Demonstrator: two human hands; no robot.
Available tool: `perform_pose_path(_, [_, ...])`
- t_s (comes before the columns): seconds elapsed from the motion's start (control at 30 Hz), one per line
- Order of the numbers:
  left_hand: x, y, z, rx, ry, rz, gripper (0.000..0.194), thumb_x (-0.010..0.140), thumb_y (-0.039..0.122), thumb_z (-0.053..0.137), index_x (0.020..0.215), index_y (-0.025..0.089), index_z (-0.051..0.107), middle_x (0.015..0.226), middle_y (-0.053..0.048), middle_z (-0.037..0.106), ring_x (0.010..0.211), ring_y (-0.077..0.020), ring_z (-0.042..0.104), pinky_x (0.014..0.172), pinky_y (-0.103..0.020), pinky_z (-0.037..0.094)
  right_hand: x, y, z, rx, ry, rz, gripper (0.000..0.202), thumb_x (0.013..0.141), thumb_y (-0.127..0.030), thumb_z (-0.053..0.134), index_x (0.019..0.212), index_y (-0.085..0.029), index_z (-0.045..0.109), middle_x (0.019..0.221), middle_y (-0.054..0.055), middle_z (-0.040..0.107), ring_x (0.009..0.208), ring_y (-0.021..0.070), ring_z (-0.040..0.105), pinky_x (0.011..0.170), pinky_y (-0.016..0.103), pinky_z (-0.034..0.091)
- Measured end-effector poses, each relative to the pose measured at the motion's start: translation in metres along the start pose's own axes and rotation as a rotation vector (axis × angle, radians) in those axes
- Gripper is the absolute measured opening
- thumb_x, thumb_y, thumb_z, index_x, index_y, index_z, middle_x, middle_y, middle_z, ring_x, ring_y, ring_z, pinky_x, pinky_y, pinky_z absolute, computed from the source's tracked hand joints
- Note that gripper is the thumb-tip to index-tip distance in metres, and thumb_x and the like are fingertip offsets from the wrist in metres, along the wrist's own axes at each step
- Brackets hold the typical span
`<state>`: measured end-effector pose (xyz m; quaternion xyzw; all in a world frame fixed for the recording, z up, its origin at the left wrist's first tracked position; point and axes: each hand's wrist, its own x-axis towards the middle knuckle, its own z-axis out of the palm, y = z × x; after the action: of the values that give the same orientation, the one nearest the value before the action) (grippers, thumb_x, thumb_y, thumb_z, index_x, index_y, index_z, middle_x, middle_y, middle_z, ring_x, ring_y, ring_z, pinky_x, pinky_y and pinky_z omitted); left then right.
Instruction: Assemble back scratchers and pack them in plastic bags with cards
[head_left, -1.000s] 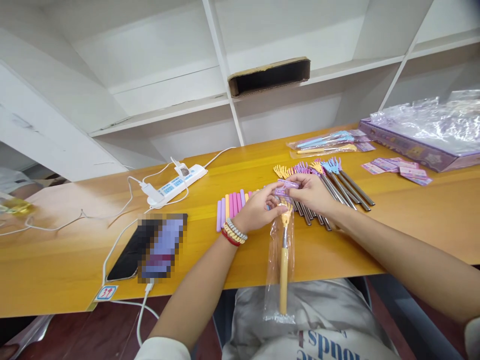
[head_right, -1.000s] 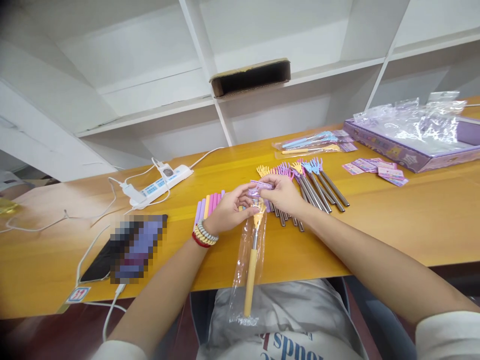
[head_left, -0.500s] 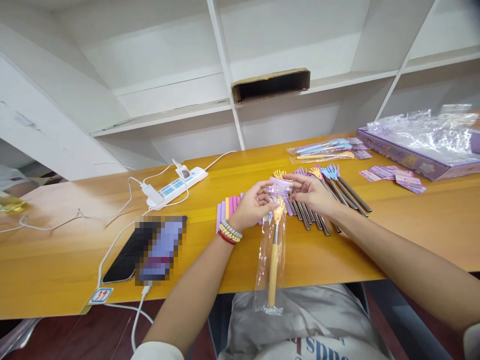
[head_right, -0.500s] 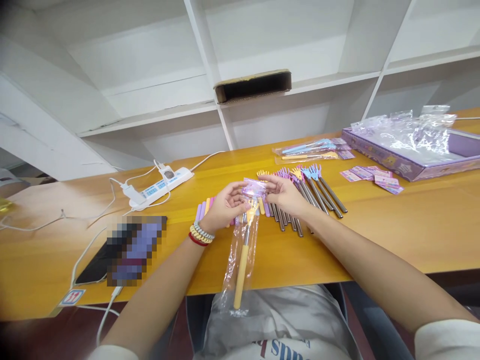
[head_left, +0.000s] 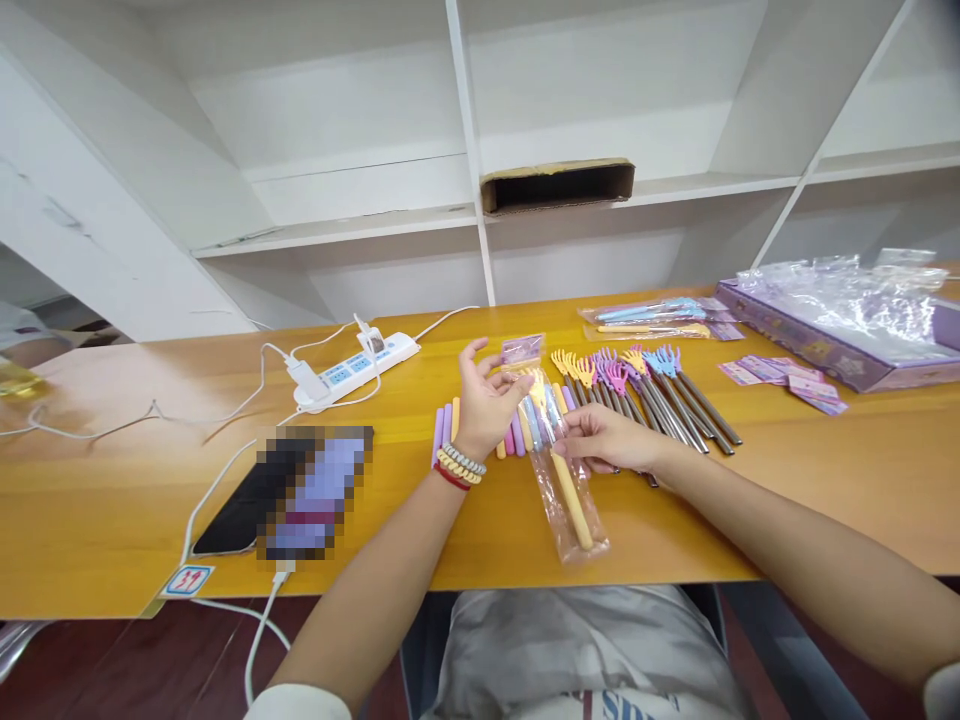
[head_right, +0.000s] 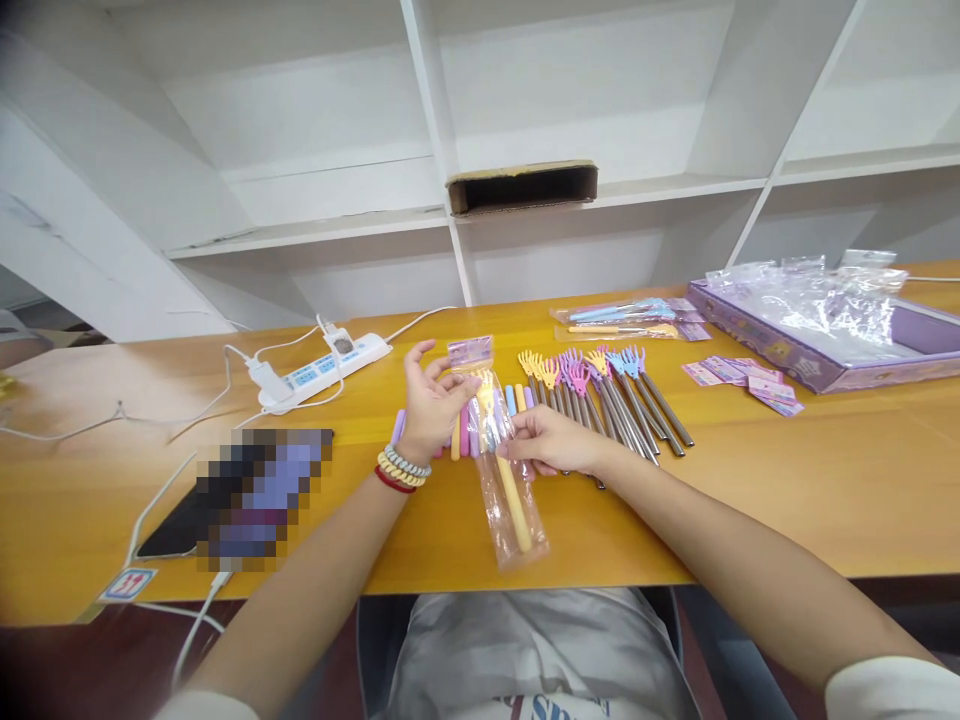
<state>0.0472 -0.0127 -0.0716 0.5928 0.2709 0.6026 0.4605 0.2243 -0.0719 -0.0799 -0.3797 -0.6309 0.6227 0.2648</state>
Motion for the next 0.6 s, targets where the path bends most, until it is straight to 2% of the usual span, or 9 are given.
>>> perform_pose_path(0.27, [-0.002,0.001,0.003,-0.044,-0.028,-0.055,0.068,0.069,0.024,0.073,0.118,0.03,0.027,0.114,-0.006,0.049,0.077,-0.0101,0.062,0.073,-0.03,0.053,0.001,0.001,-0.002,0.054,0.005,-0.006,0.017,0.075,-0.027,0.062,0.067,-0.014,0.053,0.045,-0.003,0.055,0.031,0.0032,0.036,0.032,0.016,0.021])
perform_pose_path(0.43, [-0.003,0.005,0.005,-0.121,-0.07,-0.067,0.065,0.073,0.029,0.07,0.119,0.032,0.024,0.125,-0.009,0.045,0.085,-0.0123,0.063,0.077,-0.032,0.053,0.004,0.007,-0.001,0.221,0.086,-0.032,0.008,0.068,-0.019,0.06,0.065,-0.014,0.055,0.05,-0.003,0.052,0.038,0.0041,0.042,0.035,0.015,0.019])
perform_pose_path(0.5, [-0.003,0.007,0.004,-0.099,-0.068,-0.09,0.063,0.075,0.03,0.068,0.119,0.031,0.023,0.129,-0.01,0.042,0.085,-0.0124,0.063,0.078,-0.033,0.053,0.005,0.007,-0.002,0.345,0.16,-0.062,0.007,0.065,-0.018,0.061,0.065,-0.014,0.055,0.051,-0.004,0.05,0.038,0.0031,0.037,0.035,0.015,0.018])
perform_pose_path(0.6, [-0.002,0.008,0.003,-0.032,-0.049,-0.123,0.062,0.075,0.031,0.067,0.119,0.03,0.023,0.128,-0.01,0.042,0.083,-0.0116,0.063,0.078,-0.034,0.053,0.006,0.0,-0.013,0.543,0.395,-0.136,0.013,0.061,-0.018,0.061,0.061,-0.016,0.049,0.048,-0.005,0.045,0.037,0.0032,0.033,0.033,0.015,0.016])
